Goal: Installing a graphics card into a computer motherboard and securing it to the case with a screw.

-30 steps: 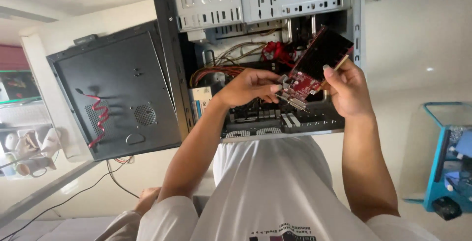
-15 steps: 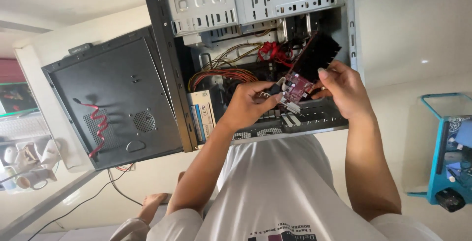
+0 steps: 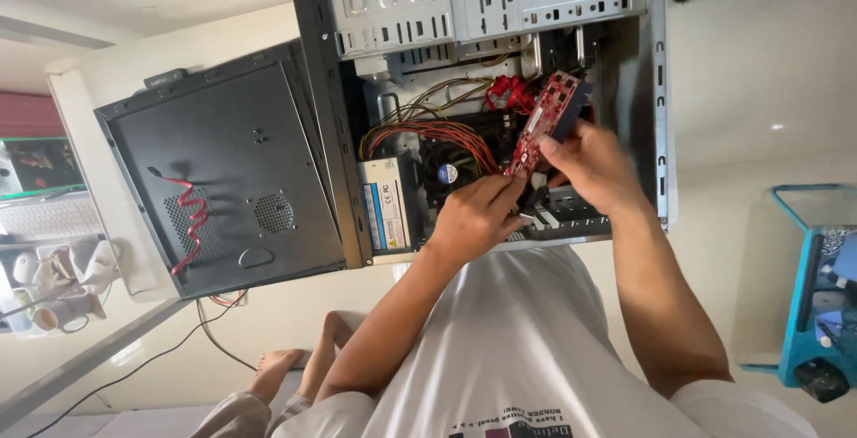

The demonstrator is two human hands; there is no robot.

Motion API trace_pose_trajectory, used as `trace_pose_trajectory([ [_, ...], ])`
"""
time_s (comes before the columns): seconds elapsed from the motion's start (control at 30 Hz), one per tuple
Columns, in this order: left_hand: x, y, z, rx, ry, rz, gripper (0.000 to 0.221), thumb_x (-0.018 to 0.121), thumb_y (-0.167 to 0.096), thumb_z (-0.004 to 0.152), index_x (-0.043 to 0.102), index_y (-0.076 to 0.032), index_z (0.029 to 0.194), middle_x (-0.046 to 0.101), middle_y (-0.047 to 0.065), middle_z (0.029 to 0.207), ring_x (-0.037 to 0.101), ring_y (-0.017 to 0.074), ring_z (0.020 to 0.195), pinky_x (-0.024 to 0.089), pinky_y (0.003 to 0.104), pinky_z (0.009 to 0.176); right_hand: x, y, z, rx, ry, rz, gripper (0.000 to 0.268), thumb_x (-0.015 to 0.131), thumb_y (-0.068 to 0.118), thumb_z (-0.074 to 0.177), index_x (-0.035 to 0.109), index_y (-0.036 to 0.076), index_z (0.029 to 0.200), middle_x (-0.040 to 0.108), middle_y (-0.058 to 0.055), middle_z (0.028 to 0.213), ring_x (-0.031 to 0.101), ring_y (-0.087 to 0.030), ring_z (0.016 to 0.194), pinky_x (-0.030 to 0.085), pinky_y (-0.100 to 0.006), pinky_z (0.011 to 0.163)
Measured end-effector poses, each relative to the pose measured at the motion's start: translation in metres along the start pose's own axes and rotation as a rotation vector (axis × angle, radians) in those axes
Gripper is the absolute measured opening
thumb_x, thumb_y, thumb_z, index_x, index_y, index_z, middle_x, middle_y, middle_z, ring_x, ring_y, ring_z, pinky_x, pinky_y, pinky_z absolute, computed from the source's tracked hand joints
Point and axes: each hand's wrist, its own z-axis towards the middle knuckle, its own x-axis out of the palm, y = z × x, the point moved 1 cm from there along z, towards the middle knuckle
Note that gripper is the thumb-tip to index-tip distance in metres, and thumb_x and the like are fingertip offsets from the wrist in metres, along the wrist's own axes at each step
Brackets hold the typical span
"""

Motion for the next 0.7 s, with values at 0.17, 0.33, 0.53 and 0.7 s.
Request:
trace_pose_trajectory([
  [0.17,-0.021,-0.015,0.019,0.100,-0.128,-0.083,0.039,0.076,-0.038,0.091,0.075,-0.004,0.108,0.065,0.011,0.093,0.070,0.0299,0.088,0.060,0.034,0.070,0.025,0.007,-0.001,0.044,-0.107,0.160,0.028,0.073,0.022,0.101,0.068,-0.005,0.101,0.066,-0.010,0.080,0.070,-0.018,0.074,0.056,-0.034,0.049],
  [0.33,-0.030,0.011,0.007,-0.314,-0.150,-0.352,0.100,0.088,-0.062,0.056,0.063,-0.008,0.136,0.063,0.011,0.125,0.066,0.0303,0.112,0.058,0.039,0.095,0.014,0.004,-0.008,0.042,-0.139,0.581,0.026,0.068,0.013,0.098,0.066,-0.003,0.119,0.069,-0.018,0.097,0.075,-0.030,0.084,0.064,-0.042,0.066],
  [0.53,-0.030,0.013,-0.005,-0.484,0.158,-0.567,0.088,0.094,-0.048,0.058,0.065,-0.003,0.129,0.072,0.013,0.105,0.072,0.0267,0.090,0.058,0.037,0.078,0.006,0.036,-0.012,-0.033,-0.202,0.398,0.023,0.073,0.024,0.101,0.062,0.004,0.099,0.063,-0.010,0.076,0.069,-0.021,0.058,0.057,-0.031,0.044],
  [0.7,-0.029,0.012,-0.001,-0.599,0.485,-0.434,0.067,0.086,-0.049,0.072,0.068,-0.003,0.118,0.074,0.014,0.100,0.073,0.0347,0.091,0.058,0.048,0.080,-0.011,0.047,-0.016,-0.086,-0.201,-0.291,0.027,0.082,0.026,0.100,0.070,0.004,0.089,0.065,-0.010,0.071,0.065,-0.020,0.068,0.049,-0.035,0.055],
])
